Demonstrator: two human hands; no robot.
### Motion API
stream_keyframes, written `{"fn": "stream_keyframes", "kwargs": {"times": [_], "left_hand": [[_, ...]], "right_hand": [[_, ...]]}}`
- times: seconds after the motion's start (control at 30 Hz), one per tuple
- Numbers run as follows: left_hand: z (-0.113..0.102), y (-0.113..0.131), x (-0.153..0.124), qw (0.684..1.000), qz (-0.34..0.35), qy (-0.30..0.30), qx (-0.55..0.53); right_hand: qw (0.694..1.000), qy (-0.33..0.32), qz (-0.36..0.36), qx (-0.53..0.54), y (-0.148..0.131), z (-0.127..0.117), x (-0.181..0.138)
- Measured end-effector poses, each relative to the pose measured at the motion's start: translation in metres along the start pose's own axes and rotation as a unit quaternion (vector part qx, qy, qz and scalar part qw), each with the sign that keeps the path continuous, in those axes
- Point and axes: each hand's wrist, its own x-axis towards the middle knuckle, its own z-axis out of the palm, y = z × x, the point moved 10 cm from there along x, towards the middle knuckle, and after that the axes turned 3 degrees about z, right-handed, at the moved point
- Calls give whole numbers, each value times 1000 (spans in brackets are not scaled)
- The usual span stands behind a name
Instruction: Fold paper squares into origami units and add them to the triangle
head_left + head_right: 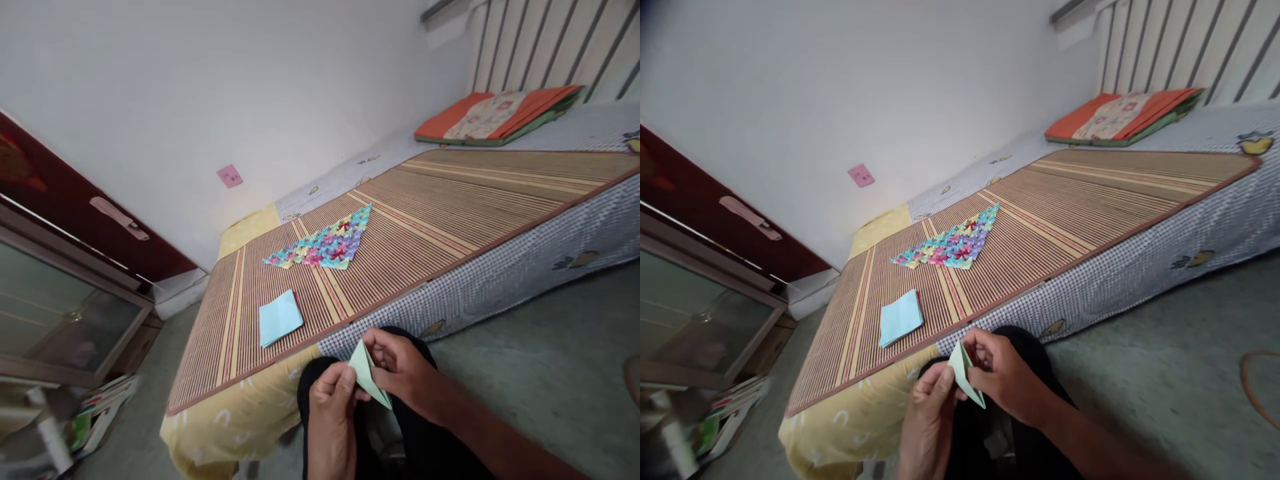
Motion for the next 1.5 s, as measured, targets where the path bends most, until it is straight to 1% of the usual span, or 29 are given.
{"fn": "stream_keyframes", "kwargs": {"times": [0.1,0.2,0.3,0.4,0.47,0.53,0.67,0.77,0.83,1.0,1.03,1.1,1.2,1.27,1.33,1.4,1.5], "left_hand": [[1,5,0,996,35,-10,75],[4,7,0,996,40,-3,85],[6,5,-1,999,24,13,21],[9,-5,-2,996,-32,21,-75],[9,-11,-4,991,-68,24,-110],[8,-13,-5,989,-81,28,-119],[6,-20,-7,984,-103,33,-142],[13,-33,-12,971,-150,33,-183],[16,-37,-15,963,-164,40,-210],[13,-32,-13,952,-151,79,-254],[14,-30,-13,953,-148,71,-255],[18,-22,-11,960,-131,38,-245],[26,-10,-10,971,-103,-17,-216],[27,-5,-9,976,-90,-26,-196],[24,-1,-7,983,-72,-23,-168],[17,2,-5,990,-50,-13,-133],[3,6,-4,997,-16,17,-79]], "right_hand": [[996,21,-38,-73,-9,2,-1],[984,55,-83,-146,-18,0,-4],[987,65,-84,-123,-14,-3,-4],[996,50,-54,-56,-3,-3,-2],[997,48,-40,-37,-1,-4,-1],[995,52,-51,-62,-5,-4,-1],[977,67,-113,-169,-21,2,-6],[964,98,-140,-204,-22,2,-8],[953,109,-156,-235,-19,3,-9],[908,101,-229,-336,-18,11,-11],[902,95,-237,-348,-18,13,-12],[897,80,-246,-358,-18,15,-12],[903,40,-248,-349,-21,19,-12],[909,-5,-241,-339,-23,23,-13],[917,-36,-223,-330,-23,22,-14],[929,-36,-200,-310,-23,15,-15],[953,-1,-153,-261,-21,-2,-14]]}}
